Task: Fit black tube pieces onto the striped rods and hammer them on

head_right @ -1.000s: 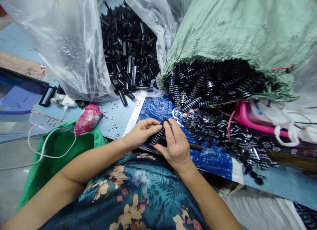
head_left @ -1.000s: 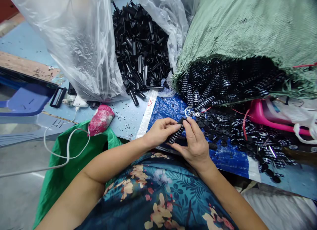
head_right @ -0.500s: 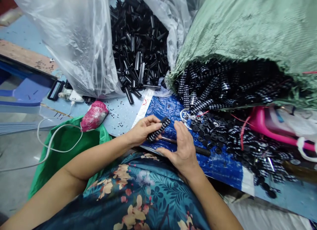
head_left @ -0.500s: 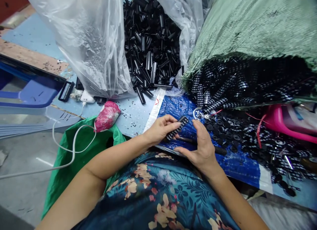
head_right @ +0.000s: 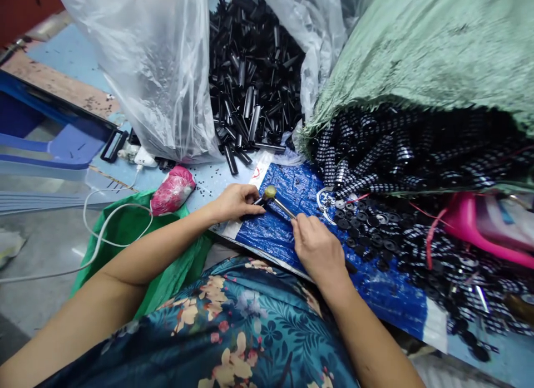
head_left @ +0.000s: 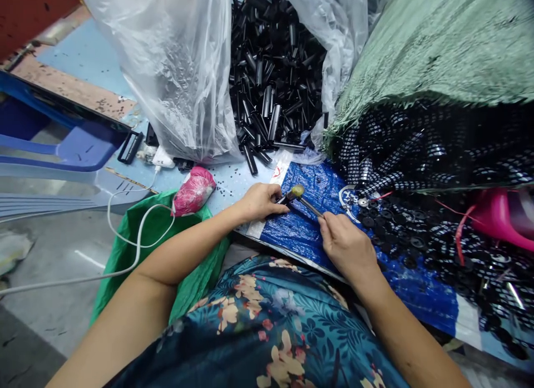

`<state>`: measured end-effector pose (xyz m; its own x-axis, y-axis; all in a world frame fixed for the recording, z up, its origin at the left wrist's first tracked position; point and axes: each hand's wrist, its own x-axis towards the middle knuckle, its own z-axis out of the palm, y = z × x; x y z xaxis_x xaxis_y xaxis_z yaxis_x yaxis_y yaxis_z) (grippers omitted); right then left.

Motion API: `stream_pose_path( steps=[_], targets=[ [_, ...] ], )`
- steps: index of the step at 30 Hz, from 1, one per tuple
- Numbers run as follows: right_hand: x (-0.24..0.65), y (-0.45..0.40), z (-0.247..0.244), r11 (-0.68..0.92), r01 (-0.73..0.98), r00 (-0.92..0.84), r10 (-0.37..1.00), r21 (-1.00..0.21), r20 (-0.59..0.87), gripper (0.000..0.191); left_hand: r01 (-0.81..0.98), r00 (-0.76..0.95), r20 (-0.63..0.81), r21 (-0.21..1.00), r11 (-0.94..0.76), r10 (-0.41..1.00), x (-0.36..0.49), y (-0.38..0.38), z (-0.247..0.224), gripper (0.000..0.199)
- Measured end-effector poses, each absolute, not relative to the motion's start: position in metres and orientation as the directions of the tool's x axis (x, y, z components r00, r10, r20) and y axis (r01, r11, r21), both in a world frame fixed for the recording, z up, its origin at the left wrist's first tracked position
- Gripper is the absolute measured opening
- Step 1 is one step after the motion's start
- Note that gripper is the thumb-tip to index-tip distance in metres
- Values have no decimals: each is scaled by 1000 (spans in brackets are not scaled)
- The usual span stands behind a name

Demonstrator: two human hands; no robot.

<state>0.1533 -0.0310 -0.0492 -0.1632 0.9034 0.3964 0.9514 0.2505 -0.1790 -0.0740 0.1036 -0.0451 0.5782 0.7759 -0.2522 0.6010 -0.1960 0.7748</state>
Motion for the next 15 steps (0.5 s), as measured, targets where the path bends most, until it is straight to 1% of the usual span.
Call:
stream_pose_path(
  steps=[1, 3, 5, 6, 7, 10, 11, 13, 15],
  targets=[
    [152, -30, -49, 263, 947, -173, 902, -183, 395, 19, 595, 583, -260, 782, -186, 770, -74, 106, -45, 32],
    [149, -32, -48, 323, 917, -182, 861, -233, 476, 22, 589, 603, -280, 787, -181, 747, -75, 111, -45, 32],
    [144, -36, -47, 420, 868, -225, 809, -265, 544, 25, 582, 624, -292, 793, -181, 725, -74, 116, -45, 34],
    [140, -38, -47, 461, 850, -268, 796, -257, 542, 24, 576, 630, -294, 797, -179, 719, -73, 117, -46, 35],
    [136, -39, -47, 487, 840, -317, 798, -240, 512, 22, 574, 633, -296, 800, -176, 716, -70, 118, -47, 36],
    [127, -40, -49, 517, 835, -426, 824, -189, 373, 16, 596, 615, -287, 779, -194, 734, -61, 119, -46, 34],
    [127, -42, -50, 525, 826, -436, 826, -205, 357, 15, 612, 604, -275, 761, -214, 748, -61, 118, -42, 31],
    [134, -47, -51, 545, 787, -433, 822, -288, 371, 16, 638, 598, -249, 722, -266, 762, -73, 116, -29, 24],
    [150, -55, -53, 529, 774, -380, 827, -348, 413, 19, 639, 652, -283, 704, -309, 703, -105, 113, -8, 18]
  ],
)
